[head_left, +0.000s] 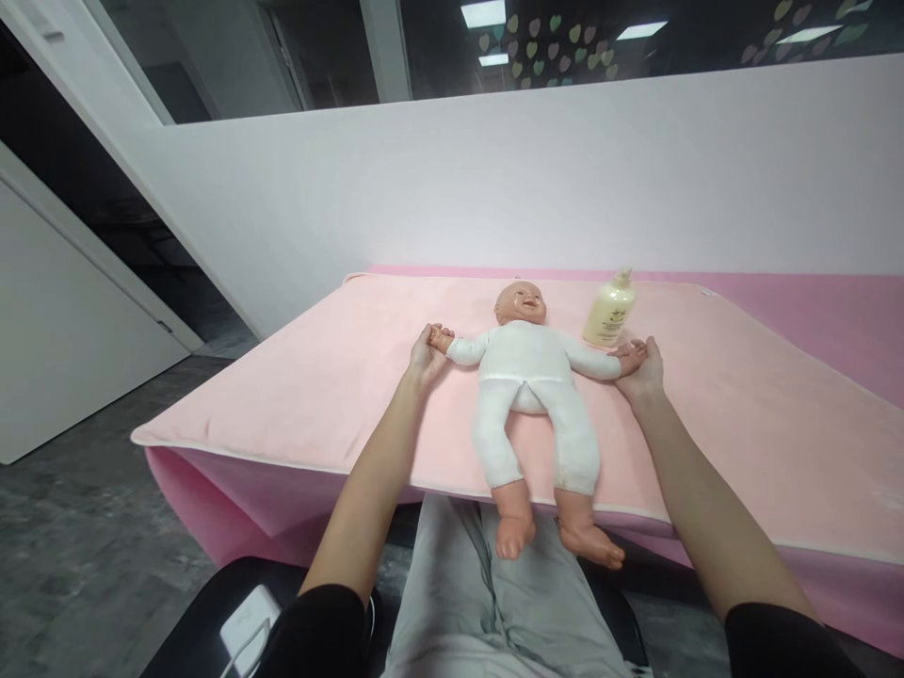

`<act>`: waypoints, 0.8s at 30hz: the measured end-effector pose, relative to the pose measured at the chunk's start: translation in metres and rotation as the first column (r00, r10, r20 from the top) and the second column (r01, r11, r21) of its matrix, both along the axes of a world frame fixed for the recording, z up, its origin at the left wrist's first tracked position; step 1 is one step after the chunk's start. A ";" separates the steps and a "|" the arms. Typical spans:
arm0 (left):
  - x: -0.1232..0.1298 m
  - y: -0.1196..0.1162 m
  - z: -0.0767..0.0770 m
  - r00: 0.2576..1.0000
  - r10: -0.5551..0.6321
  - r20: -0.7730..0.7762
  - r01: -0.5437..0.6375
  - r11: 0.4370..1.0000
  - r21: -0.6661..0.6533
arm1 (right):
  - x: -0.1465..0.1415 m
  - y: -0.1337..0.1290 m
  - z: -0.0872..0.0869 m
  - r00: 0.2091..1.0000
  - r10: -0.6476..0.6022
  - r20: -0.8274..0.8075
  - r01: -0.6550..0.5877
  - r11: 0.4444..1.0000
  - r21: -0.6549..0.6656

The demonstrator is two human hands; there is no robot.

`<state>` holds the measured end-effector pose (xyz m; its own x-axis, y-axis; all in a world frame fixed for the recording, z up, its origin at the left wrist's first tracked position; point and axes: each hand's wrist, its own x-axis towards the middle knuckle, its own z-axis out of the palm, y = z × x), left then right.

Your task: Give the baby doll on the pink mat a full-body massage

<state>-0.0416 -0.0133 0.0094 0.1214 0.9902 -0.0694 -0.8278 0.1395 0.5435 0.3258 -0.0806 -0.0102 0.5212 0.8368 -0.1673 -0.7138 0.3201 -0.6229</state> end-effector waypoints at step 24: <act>0.002 0.005 -0.002 0.992 0.127 -0.003 -0.127 0.991 -0.045 | -0.006 0.003 0.004 0.995 0.033 0.099 -0.040 0.997 0.073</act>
